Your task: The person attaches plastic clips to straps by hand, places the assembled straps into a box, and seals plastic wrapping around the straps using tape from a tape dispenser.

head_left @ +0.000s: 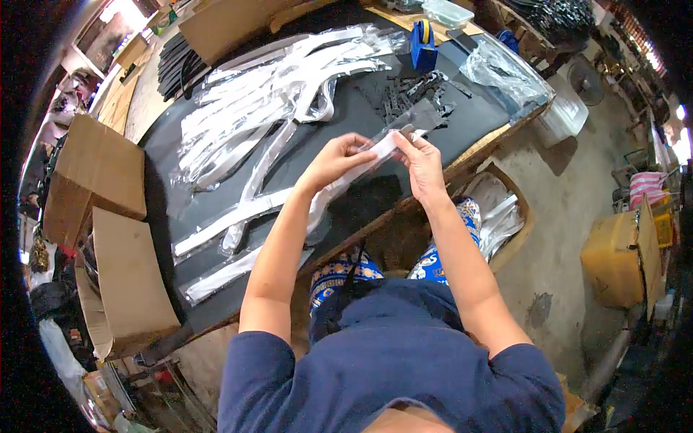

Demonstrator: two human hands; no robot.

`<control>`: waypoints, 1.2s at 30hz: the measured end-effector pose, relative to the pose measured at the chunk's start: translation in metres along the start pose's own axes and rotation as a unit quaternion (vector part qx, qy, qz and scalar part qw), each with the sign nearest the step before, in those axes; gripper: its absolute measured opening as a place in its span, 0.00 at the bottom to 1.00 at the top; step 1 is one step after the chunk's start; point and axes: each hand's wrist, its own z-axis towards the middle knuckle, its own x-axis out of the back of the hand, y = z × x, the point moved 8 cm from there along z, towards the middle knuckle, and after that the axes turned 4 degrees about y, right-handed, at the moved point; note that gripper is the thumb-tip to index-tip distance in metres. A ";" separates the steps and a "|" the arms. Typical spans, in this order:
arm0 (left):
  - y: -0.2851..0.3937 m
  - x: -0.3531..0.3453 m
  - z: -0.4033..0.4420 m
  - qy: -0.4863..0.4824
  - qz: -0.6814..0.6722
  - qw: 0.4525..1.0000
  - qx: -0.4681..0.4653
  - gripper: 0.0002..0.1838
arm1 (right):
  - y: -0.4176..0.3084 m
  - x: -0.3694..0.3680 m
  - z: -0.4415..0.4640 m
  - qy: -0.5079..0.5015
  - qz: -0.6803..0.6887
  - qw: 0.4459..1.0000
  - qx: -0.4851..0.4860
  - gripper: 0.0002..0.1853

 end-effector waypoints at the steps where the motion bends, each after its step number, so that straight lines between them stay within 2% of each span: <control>1: -0.005 0.000 -0.003 -0.022 0.014 0.998 0.050 0.13 | -0.001 -0.001 0.004 0.001 -0.001 1.000 0.005 0.05; 2: -0.005 -0.001 -0.006 -0.032 0.037 0.997 0.066 0.13 | -0.003 0.000 0.006 0.005 -0.005 1.000 0.012 0.06; 5: -0.005 0.000 -0.002 0.032 -0.004 0.997 0.069 0.14 | -0.002 -0.001 0.012 0.017 0.017 0.999 0.023 0.08; 8: -0.008 -0.002 0.004 0.042 -0.031 0.997 0.060 0.14 | 0.005 -0.002 0.015 0.039 0.055 0.997 0.039 0.09; 11: -0.007 0.000 0.011 0.053 -0.014 0.998 0.044 0.13 | 0.013 -0.009 0.010 0.027 0.018 0.999 0.037 0.10; 13: -0.011 0.002 0.016 0.063 -0.022 0.997 0.034 0.12 | 0.014 -0.013 0.006 0.021 0.012 0.998 0.052 0.10; 15: -0.013 0.003 0.018 0.072 -0.032 0.997 0.022 0.11 | 0.005 -0.012 0.004 0.025 0.014 0.994 0.107 0.09; 20: -0.019 -0.006 0.013 0.052 -0.071 0.994 0.060 0.10 | 0.006 0.003 0.021 0.060 0.017 0.996 0.069 0.08; 23: -0.016 -0.006 0.012 0.048 -0.070 0.994 0.068 0.10 | 0.012 0.005 0.026 0.086 0.034 0.992 0.084 0.09; 31: -0.028 0.000 0.011 0.084 -0.107 0.989 0.053 0.10 | 0.034 -0.018 0.017 0.040 0.001 0.999 0.020 0.12; 32: -0.029 0.002 0.011 0.088 -0.104 0.990 0.044 0.11 | 0.043 -0.021 0.015 0.031 -0.013 0.999 0.001 0.12; 34: -0.027 0.008 0.011 0.092 -0.102 0.990 0.034 0.11 | 0.048 -0.019 0.010 0.034 -0.026 0.999 0.024 0.11; 36: -0.026 0.020 0.008 0.062 0.001 0.997 0.036 0.15 | 0.051 -0.016 0.010 0.032 -0.049 0.997 0.042 0.10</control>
